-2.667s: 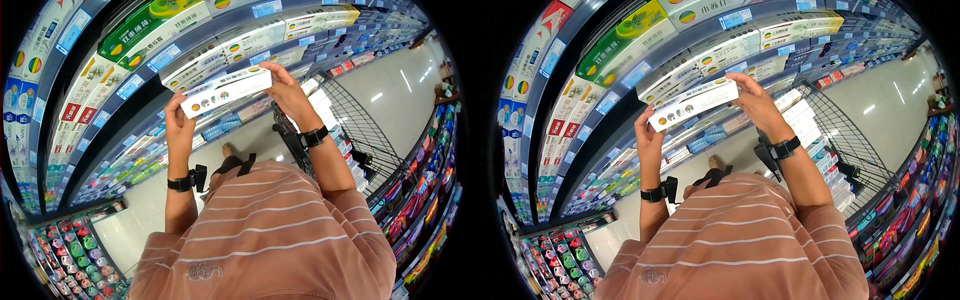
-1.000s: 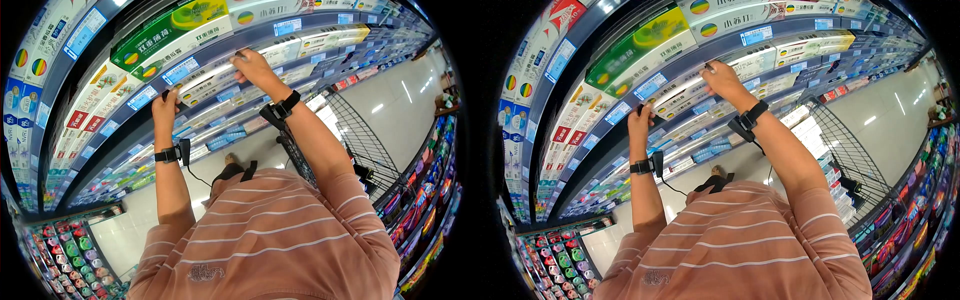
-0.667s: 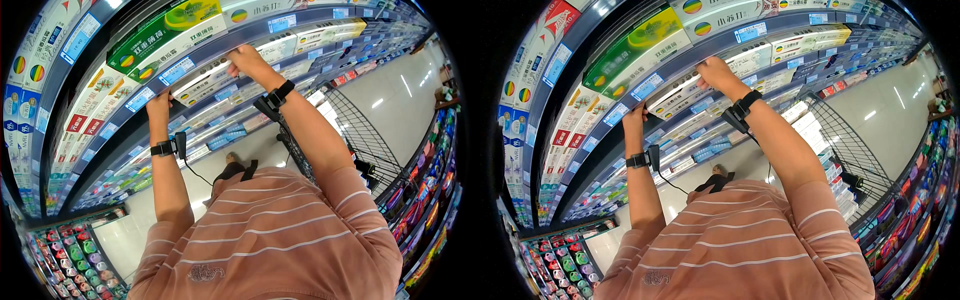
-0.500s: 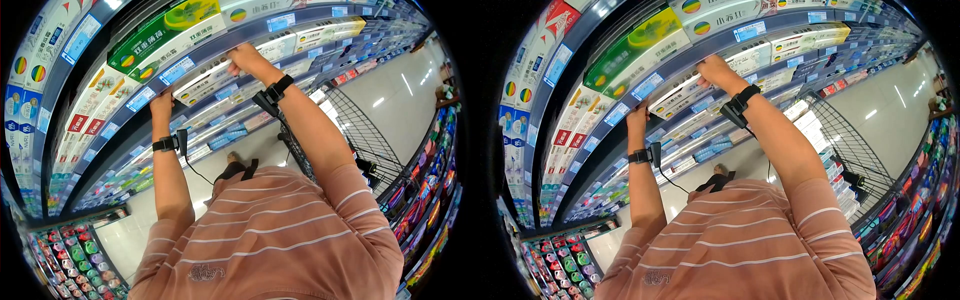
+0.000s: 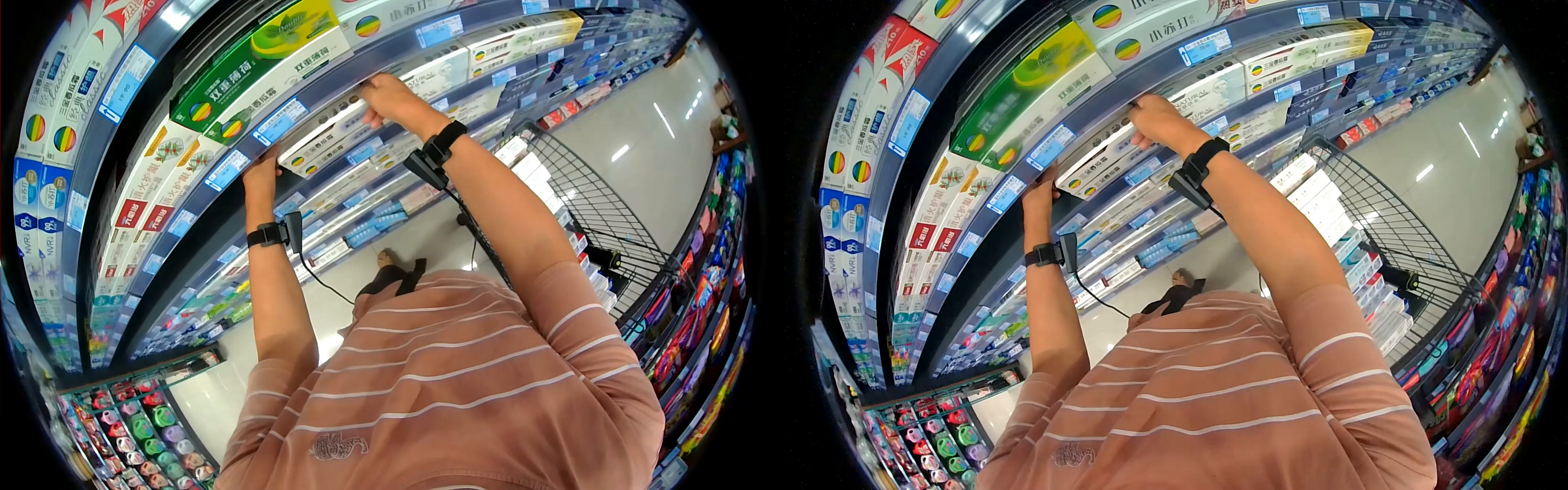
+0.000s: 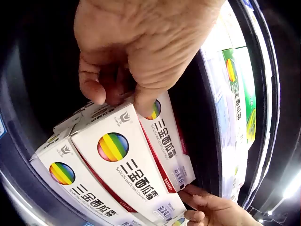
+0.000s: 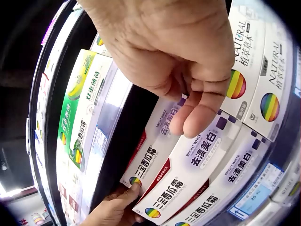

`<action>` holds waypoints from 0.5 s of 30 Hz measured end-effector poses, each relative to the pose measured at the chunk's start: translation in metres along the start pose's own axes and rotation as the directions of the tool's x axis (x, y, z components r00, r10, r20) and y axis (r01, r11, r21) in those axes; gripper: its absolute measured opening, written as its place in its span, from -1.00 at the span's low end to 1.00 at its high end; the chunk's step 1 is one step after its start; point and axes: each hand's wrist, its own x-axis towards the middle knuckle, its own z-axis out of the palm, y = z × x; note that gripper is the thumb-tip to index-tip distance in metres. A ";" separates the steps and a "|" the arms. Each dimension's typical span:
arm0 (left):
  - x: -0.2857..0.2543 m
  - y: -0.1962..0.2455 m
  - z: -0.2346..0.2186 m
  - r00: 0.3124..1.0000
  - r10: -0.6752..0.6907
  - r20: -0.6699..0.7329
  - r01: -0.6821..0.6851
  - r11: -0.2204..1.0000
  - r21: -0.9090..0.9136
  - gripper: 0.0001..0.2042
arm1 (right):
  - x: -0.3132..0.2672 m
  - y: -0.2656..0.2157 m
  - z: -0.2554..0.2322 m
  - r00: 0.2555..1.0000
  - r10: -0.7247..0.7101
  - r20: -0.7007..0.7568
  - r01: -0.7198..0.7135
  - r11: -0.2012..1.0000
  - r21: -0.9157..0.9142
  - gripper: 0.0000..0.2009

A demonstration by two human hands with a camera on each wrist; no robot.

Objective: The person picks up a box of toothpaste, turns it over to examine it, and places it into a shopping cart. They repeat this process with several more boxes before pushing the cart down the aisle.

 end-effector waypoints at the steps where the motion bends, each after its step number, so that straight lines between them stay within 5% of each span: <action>1: 0.000 0.000 0.001 1.000 0.023 -0.003 -0.023 1.000 0.001 -0.65 | -0.002 -0.002 0.000 1.000 0.009 0.001 -0.009 1.000 0.003 -0.61; 10: 0.001 0.003 0.002 0.999 0.034 -0.031 -0.034 0.999 0.007 -0.57 | 0.000 0.003 -0.002 1.000 0.028 0.005 -0.028 0.998 -0.057 -0.60; 15: 0.001 -0.006 -0.005 0.999 0.012 -0.030 -0.009 0.998 0.067 -0.54 | -0.021 0.018 -0.001 0.996 -0.083 -0.044 0.085 0.995 0.048 -0.55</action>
